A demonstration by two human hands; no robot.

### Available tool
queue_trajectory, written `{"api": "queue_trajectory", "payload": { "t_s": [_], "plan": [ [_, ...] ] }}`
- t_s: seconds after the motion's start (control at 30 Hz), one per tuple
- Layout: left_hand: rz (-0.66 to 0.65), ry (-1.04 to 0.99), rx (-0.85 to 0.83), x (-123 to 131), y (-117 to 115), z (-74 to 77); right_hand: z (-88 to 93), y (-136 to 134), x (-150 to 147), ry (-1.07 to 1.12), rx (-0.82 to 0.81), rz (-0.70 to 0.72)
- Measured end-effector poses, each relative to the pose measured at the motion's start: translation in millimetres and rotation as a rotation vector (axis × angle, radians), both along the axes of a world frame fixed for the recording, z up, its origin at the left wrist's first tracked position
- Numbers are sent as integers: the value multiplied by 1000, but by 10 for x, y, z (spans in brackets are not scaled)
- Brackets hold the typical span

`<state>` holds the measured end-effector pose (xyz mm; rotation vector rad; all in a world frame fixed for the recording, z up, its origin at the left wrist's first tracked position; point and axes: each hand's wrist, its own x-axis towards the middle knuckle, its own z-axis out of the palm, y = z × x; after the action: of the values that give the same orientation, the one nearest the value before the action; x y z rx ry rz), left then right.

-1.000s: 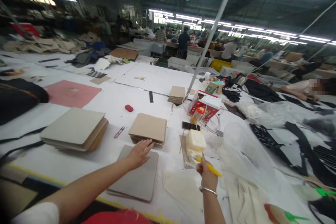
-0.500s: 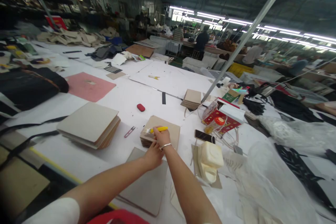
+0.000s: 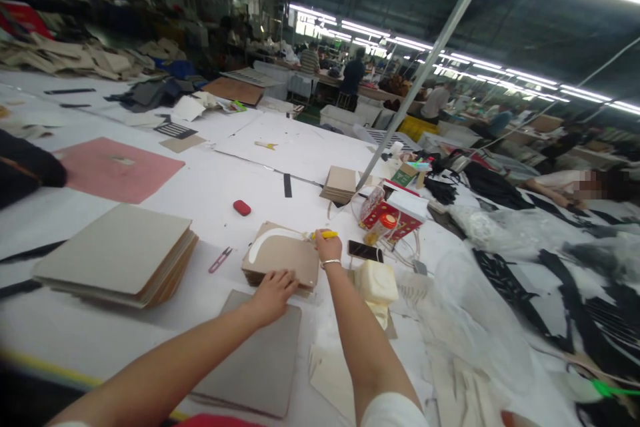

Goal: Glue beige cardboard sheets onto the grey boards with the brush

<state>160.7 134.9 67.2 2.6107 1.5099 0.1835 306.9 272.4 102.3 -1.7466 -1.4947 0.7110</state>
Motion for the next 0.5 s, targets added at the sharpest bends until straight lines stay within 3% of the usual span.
{"api": "queue_trajectory", "payload": {
  "t_s": [0.13, 0.33, 0.5],
  "plan": [
    [17, 6, 16, 50, 89, 45, 107, -349, 335, 31, -35, -34],
    [77, 45, 49, 105, 202, 146, 77, -1197, 482, 55, -56, 9],
    [55, 48, -1, 76, 280, 215, 53, -1676, 612, 162, -17, -88]
  ]
}}
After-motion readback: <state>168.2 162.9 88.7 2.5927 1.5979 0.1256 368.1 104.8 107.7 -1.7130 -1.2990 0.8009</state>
